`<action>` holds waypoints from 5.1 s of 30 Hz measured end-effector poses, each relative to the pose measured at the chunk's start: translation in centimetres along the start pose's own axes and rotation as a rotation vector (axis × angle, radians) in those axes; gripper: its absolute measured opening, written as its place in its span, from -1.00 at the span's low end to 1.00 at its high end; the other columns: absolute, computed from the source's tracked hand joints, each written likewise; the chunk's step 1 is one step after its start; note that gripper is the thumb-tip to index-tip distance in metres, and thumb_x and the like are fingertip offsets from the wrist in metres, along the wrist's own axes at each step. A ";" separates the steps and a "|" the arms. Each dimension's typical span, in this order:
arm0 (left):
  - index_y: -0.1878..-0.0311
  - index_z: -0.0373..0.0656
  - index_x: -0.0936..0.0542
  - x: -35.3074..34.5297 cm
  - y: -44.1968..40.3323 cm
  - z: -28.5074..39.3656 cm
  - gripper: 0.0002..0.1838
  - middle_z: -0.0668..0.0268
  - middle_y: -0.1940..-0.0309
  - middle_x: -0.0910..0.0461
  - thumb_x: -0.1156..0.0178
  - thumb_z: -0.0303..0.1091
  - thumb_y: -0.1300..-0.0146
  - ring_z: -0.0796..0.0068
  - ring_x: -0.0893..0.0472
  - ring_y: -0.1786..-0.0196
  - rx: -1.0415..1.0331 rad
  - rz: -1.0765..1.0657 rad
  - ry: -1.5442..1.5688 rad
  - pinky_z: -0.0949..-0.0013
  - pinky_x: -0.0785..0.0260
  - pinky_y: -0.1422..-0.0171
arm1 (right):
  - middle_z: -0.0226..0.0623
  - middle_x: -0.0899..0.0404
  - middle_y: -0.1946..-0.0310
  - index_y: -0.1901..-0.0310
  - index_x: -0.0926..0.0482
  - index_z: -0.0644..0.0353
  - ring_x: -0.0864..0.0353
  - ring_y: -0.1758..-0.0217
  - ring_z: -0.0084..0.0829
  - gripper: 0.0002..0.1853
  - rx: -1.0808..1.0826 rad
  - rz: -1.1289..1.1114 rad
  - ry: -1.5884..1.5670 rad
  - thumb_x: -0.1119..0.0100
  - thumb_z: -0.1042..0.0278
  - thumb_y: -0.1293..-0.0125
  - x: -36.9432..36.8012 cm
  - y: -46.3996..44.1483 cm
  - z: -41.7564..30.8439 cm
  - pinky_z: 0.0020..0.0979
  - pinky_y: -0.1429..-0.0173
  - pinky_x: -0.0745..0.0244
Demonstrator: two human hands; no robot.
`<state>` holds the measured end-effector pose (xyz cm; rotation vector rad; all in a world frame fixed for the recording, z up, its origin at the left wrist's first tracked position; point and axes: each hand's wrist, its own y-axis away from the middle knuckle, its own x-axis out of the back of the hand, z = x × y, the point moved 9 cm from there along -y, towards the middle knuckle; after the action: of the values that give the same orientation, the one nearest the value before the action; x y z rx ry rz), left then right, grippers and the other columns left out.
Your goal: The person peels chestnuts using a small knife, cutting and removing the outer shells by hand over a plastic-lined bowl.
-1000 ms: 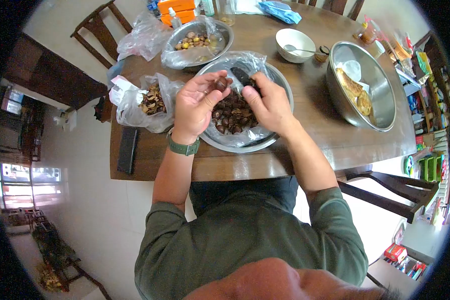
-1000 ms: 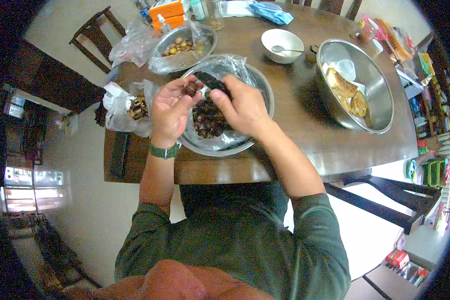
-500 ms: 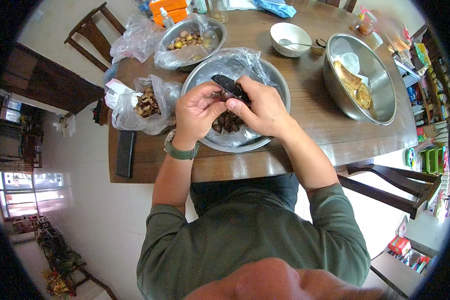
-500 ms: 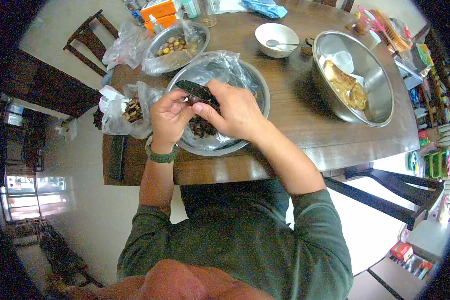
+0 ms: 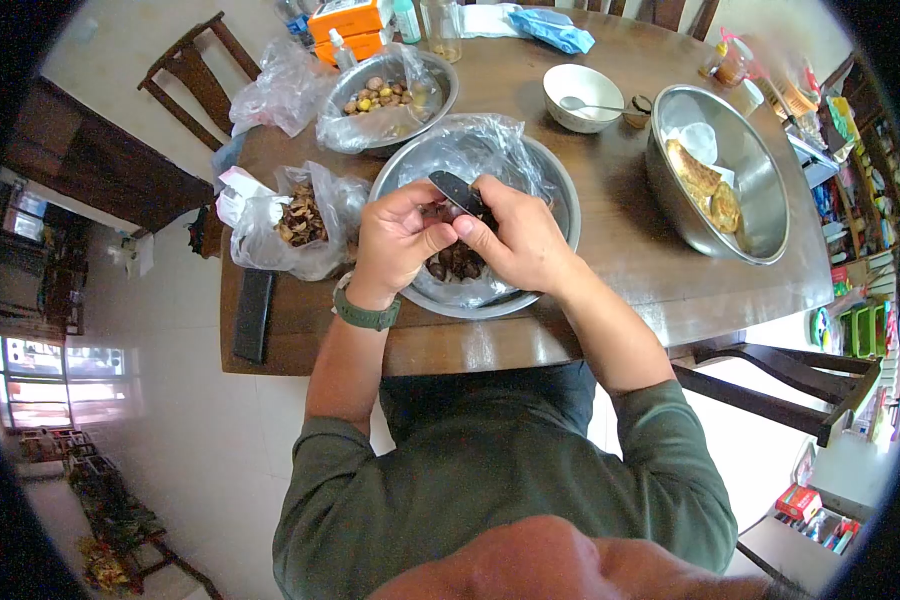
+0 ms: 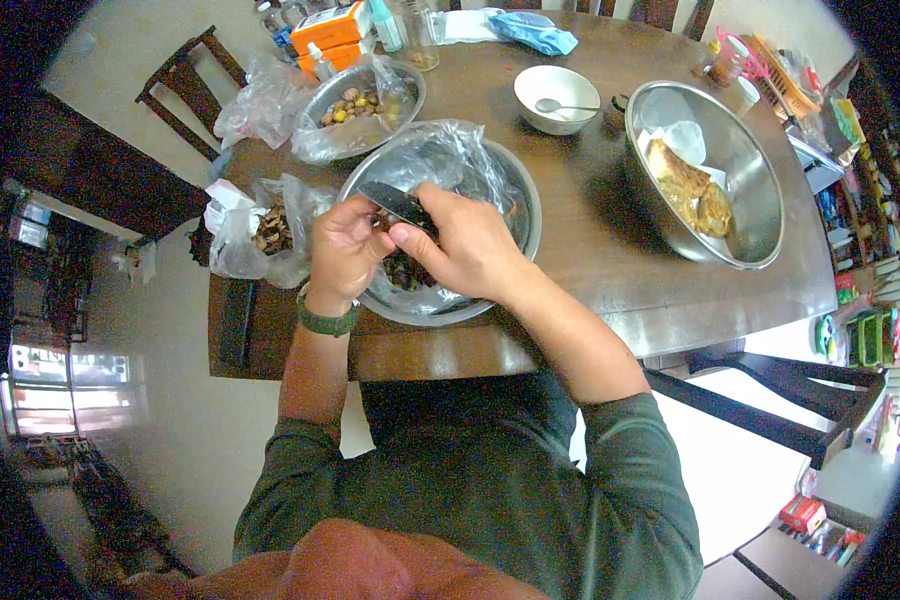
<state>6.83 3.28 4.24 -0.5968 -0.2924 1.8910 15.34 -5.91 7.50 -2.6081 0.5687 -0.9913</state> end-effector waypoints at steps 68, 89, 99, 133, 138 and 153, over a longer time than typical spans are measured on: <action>-0.08 -0.35 -0.56 0.4 0.1 -0.3 -0.72 0.34 0.09 -0.62 -0.21 -0.41 -0.37 0.61 -0.57 0.04 0.153 0.054 -0.143 0.50 -0.45 -0.10 | 0.12 -0.56 0.41 0.24 -0.41 0.23 -0.55 0.25 0.22 -0.62 -0.075 -0.004 0.061 -0.11 0.01 -0.37 -0.6 -0.1 1.2 0.04 0.23 -0.42; 0.09 -0.31 -0.61 0.1 0.4 -0.1 -0.82 0.40 0.30 -0.64 -0.19 -0.38 -0.40 0.69 -0.57 0.31 0.220 0.103 -0.163 0.56 -0.49 0.16 | 0.02 -0.59 0.47 0.28 -0.51 0.15 -0.61 0.31 0.13 -0.64 -0.090 -0.051 0.067 -0.13 -0.03 -0.36 -1.0 -0.1 1.0 -0.03 0.27 -0.46; 0.01 -0.32 -0.59 0.1 0.2 -0.3 -0.80 0.35 0.22 -0.65 -0.17 -0.42 -0.40 0.66 -0.59 0.23 0.178 0.110 -0.022 0.54 -0.51 0.10 | 0.06 -0.57 0.45 0.28 -0.46 0.21 -0.58 0.31 0.16 -0.61 -0.025 0.053 0.131 -0.18 -0.03 -0.32 -0.6 -0.2 0.4 -0.01 0.27 -0.45; -0.01 -0.35 -0.59 0.3 0.3 0.0 -0.78 0.29 0.17 -0.66 -0.18 -0.43 -0.40 0.60 -0.64 0.17 0.158 0.159 -0.086 0.51 -0.59 0.04 | 0.05 -0.56 0.52 0.35 -0.42 0.21 -0.58 0.38 0.15 -0.57 -0.017 0.075 0.239 -0.09 -0.06 -0.36 -0.5 -0.1 0.3 0.02 0.34 -0.43; 0.01 -0.31 -0.60 0.8 0.3 -0.5 -0.79 0.34 0.21 -0.65 -0.21 -0.41 -0.38 0.66 -0.61 0.22 0.129 0.209 -0.035 0.56 -0.54 0.07 | 0.04 -0.57 0.51 0.35 -0.42 0.21 -0.59 0.38 0.13 -0.59 0.009 0.098 0.247 -0.11 -0.04 -0.36 -0.4 -0.3 0.2 0.01 0.34 -0.43; -0.12 -0.31 -0.55 1.9 0.1 -0.2 -0.70 0.27 0.09 -0.63 -0.20 -0.46 -0.36 0.55 -0.63 0.08 0.059 0.252 0.082 0.45 -0.57 -0.05 | -0.02 -0.58 0.47 0.31 -0.45 0.19 -0.61 0.35 0.07 -0.60 0.004 0.111 0.263 -0.27 -0.02 -0.23 0.3 -0.2 0.2 -0.06 0.31 -0.47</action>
<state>6.26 4.97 3.54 -0.6953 -0.1104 2.1020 15.68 -5.86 7.58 -2.4281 0.7632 -1.3054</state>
